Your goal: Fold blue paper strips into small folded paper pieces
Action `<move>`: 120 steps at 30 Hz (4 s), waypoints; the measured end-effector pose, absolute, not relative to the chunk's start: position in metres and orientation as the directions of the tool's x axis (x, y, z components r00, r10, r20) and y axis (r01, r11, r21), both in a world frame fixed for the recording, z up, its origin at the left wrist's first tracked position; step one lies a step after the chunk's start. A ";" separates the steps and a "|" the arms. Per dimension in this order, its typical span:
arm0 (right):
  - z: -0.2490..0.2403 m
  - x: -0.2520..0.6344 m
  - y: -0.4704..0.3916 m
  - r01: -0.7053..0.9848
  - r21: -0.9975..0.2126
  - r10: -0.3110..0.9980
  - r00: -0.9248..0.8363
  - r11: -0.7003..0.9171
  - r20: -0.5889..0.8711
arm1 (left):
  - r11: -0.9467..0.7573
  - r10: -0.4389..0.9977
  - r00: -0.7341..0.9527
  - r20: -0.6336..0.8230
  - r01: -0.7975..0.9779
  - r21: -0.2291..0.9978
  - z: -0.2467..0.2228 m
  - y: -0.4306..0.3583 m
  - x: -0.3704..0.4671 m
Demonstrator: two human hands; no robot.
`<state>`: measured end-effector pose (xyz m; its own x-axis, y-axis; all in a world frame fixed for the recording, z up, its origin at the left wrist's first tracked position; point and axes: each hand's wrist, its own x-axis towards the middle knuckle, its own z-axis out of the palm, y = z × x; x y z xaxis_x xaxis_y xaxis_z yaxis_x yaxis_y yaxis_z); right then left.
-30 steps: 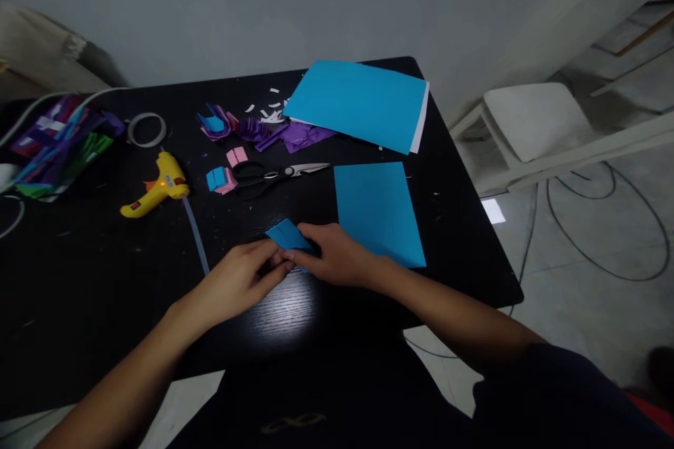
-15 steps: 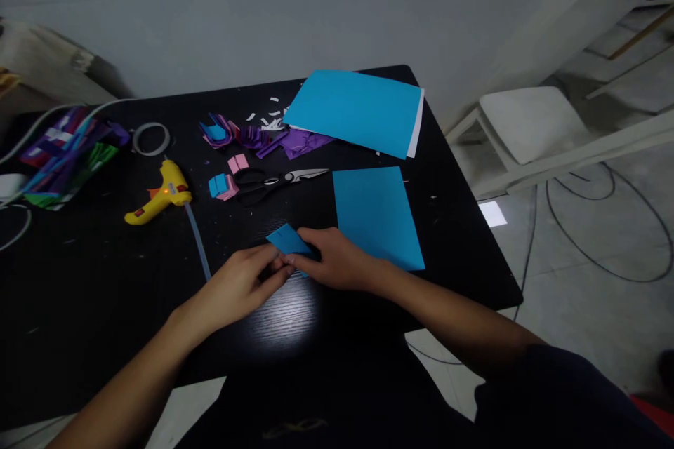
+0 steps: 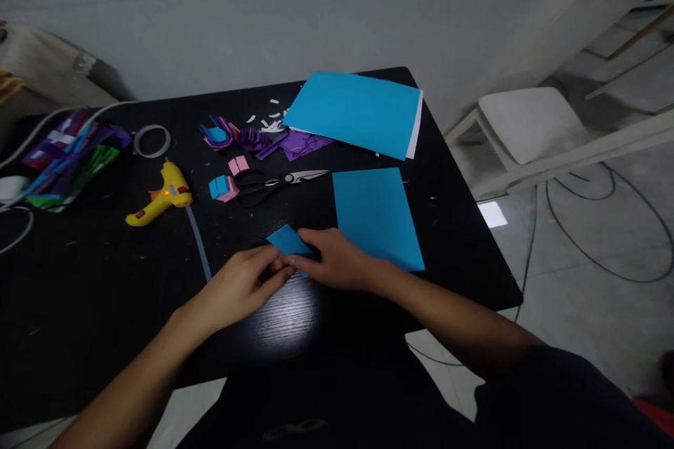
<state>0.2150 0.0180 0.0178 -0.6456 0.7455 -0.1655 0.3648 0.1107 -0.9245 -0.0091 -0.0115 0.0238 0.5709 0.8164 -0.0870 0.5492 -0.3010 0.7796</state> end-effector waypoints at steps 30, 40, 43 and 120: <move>0.016 0.217 0.023 0.423 -0.899 0.762 -0.618 0.116 -0.193 | -0.303 0.820 0.551 -0.154 0.646 0.701 0.022 -0.006 -0.017; 0.013 0.217 0.022 0.416 -0.901 0.773 -0.609 0.124 -0.175 | -0.293 0.820 0.547 -0.170 0.656 0.696 0.020 -0.005 -0.017; 0.013 0.217 0.022 0.414 -0.902 0.774 -0.609 0.124 -0.173 | -0.294 0.819 0.549 -0.168 0.652 0.699 0.021 -0.005 -0.017; 0.009 0.214 0.020 0.387 -0.915 0.792 -0.590 0.111 -0.153 | -0.313 0.825 0.547 -0.144 0.654 0.689 0.016 -0.005 -0.016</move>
